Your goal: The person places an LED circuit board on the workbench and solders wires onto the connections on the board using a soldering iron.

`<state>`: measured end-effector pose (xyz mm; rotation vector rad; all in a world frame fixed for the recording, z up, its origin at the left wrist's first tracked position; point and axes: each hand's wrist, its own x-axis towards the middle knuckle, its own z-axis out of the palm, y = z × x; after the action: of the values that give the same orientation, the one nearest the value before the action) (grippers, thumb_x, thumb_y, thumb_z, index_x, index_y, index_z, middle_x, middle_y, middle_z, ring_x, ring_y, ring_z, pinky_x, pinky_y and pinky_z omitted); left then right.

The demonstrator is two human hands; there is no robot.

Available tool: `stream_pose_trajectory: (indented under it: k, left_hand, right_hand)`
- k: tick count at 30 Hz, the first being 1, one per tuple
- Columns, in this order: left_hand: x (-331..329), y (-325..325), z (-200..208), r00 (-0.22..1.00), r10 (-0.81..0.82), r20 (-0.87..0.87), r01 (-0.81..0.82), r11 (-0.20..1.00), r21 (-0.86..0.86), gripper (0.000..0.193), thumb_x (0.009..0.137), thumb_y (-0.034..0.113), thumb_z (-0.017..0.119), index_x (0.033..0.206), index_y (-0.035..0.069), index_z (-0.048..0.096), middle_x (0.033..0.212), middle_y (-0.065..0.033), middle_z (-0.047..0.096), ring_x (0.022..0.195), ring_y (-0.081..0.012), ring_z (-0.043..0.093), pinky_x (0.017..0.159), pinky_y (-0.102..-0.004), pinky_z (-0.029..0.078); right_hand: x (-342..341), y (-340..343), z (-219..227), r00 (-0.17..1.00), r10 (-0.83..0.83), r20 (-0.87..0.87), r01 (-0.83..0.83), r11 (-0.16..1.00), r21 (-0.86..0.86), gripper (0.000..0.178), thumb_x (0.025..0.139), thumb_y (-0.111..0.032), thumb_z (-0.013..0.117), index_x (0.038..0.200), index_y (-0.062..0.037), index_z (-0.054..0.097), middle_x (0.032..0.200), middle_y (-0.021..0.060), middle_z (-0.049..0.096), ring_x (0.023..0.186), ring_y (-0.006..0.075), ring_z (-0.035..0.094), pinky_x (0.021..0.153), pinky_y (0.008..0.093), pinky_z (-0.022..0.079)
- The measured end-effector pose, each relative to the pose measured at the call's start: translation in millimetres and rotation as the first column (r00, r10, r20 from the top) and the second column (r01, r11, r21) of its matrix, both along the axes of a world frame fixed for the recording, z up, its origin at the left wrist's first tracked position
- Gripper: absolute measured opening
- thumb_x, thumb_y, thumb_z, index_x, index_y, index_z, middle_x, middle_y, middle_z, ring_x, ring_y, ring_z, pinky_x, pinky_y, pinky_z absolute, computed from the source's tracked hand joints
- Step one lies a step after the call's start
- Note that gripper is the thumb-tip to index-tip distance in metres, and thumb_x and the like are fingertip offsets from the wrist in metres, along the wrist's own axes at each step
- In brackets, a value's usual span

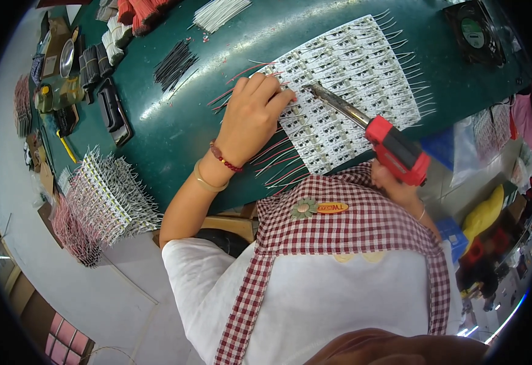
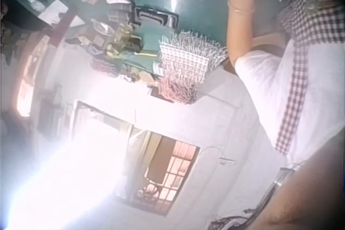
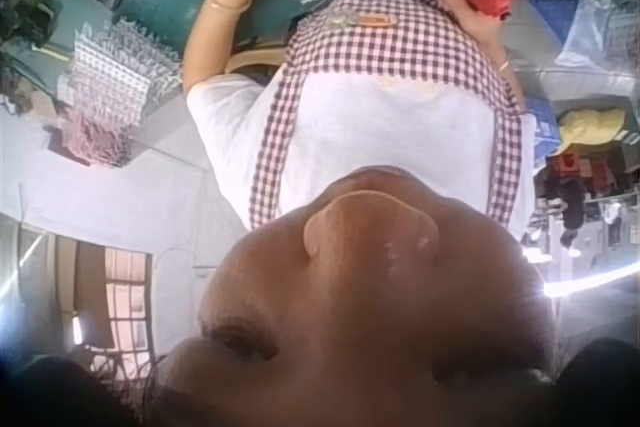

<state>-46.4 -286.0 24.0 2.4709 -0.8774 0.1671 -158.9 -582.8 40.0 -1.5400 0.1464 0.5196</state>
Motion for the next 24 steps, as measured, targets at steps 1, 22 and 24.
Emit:
stream_pose_trajectory:
  k: [1, 22, 24]
  left_hand:
    - [0, 0, 1, 1.000, 0.001, 0.017, -0.001, 1.000, 0.017, 0.022, 0.070, 0.000, 0.059, 0.090, 0.006, 0.065, 0.081, -0.0049, 0.052, 0.082, -0.0224, 0.051, 0.072, -0.0335, 0.040]
    - [-26, -15, -3, 0.993, 0.068, 0.099, -0.065, 0.997, -0.028, 0.025, 0.069, -0.002, 0.061, 0.093, 0.005, 0.065, 0.076, -0.0050, 0.049, 0.071, -0.0212, 0.050, 0.063, -0.0332, 0.038]
    - [-24, -15, -6, 0.992, 0.070, 0.109, -0.066, 0.997, -0.042, 0.026, 0.069, -0.002, 0.061, 0.093, 0.005, 0.065, 0.076, -0.0050, 0.049, 0.070, -0.0213, 0.050, 0.063, -0.0333, 0.038]
  right_hand:
    - [0, 0, 0, 1.000, -0.011, 0.011, 0.010, 1.000, 0.007, 0.016, 0.087, -0.008, 0.064, 0.101, -0.0017, 0.061, 0.086, 0.0024, 0.062, 0.078, 0.0102, 0.058, 0.069, 0.0269, 0.047]
    - [-9, -17, -3, 0.994, 0.111, -0.013, -0.111, 0.993, -0.036, 0.021, 0.088, -0.012, 0.064, 0.107, -0.0040, 0.061, 0.092, 0.0009, 0.061, 0.083, 0.0091, 0.057, 0.073, 0.0273, 0.047]
    - [-8, -12, -4, 0.996, 0.084, 0.016, -0.083, 0.995, -0.061, 0.021, 0.086, -0.012, 0.066, 0.105, -0.0039, 0.062, 0.089, 0.0017, 0.062, 0.080, 0.0097, 0.057, 0.071, 0.0270, 0.047]
